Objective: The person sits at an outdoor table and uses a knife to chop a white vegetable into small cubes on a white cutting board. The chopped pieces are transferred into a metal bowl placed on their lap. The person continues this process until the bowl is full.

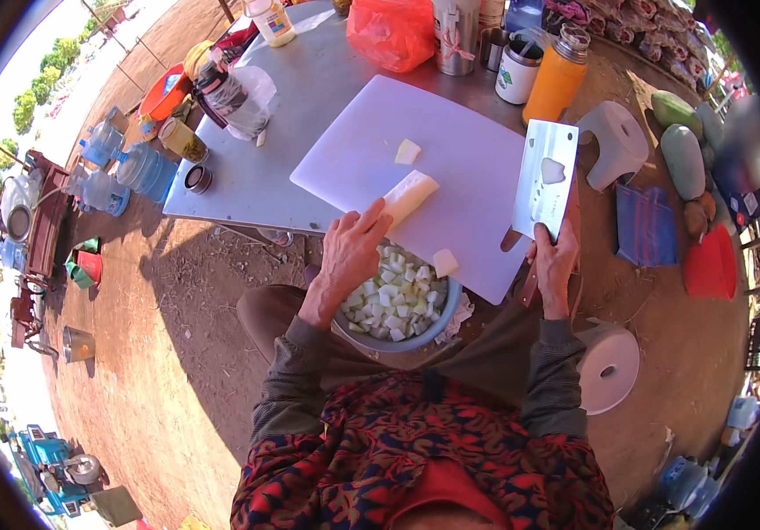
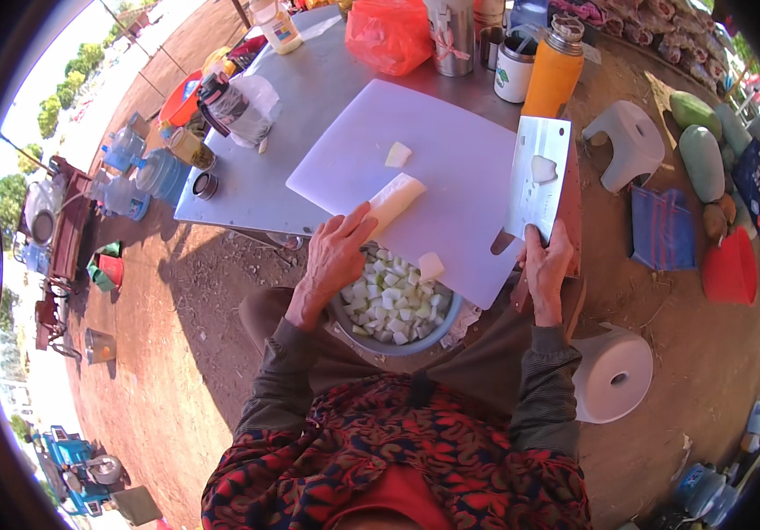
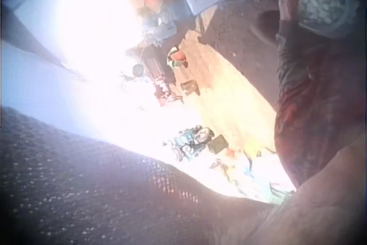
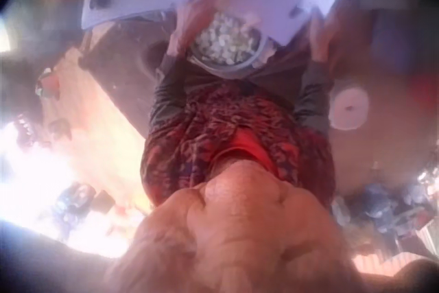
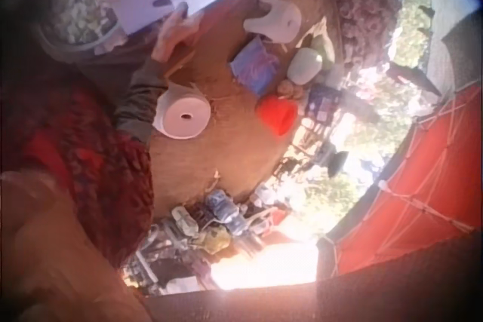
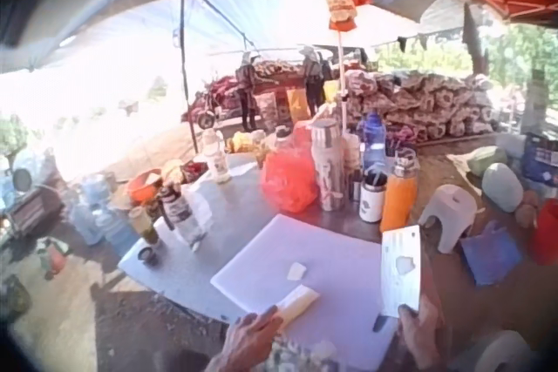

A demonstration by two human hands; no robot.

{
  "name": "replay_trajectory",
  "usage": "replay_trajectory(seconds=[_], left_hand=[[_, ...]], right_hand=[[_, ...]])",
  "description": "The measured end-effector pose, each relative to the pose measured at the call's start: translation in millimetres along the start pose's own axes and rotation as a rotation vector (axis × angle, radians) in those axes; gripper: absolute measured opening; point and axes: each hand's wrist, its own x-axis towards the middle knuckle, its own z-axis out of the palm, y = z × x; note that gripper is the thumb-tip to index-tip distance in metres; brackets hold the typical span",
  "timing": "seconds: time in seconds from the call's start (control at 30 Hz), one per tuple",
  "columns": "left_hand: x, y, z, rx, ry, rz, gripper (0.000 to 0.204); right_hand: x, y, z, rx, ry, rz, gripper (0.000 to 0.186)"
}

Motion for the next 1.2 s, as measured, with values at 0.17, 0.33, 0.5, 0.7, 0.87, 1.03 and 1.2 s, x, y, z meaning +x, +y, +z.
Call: replay_trajectory(seconds=[0.17, 0.33, 0.5, 0.7, 0.87, 1.03, 1.2], left_hand=[[10, 12, 9, -0.078, 0.26, -0.013, 0.038], [54, 14, 43, -0.095, 0.384, -0.028, 0.022], [68, 4, 54, -0.156, 0.451, -0.028, 0.009], [66, 4, 48, -0.147, 0.409, 0.026, 0.017], [66, 6, 49, -0.15, 0.379, 0.03, 0.019], [63, 10, 46, -0.119, 0.339, 0.034, 0.019], [64, 9, 49, -0.186, 0.431, 0.004, 0.017]], right_hand=[[-7, -39, 17, -0.386, -0.217, -0.282, 0.011], [-8, -66, 34, -0.948, -0.397, -0.657, 0.014], [-5, -85, 50, -1.163, -0.529, -0.785, 0.013], [2, -93, 55, -1.217, -0.622, -0.823, 0.02], [6, -107, 59, -1.291, -0.708, -0.787, 0.02], [24, -102, 84, -1.28, -0.867, -0.676, 0.015], [58, -61, 106, -1.087, -0.746, -0.603, 0.009]])
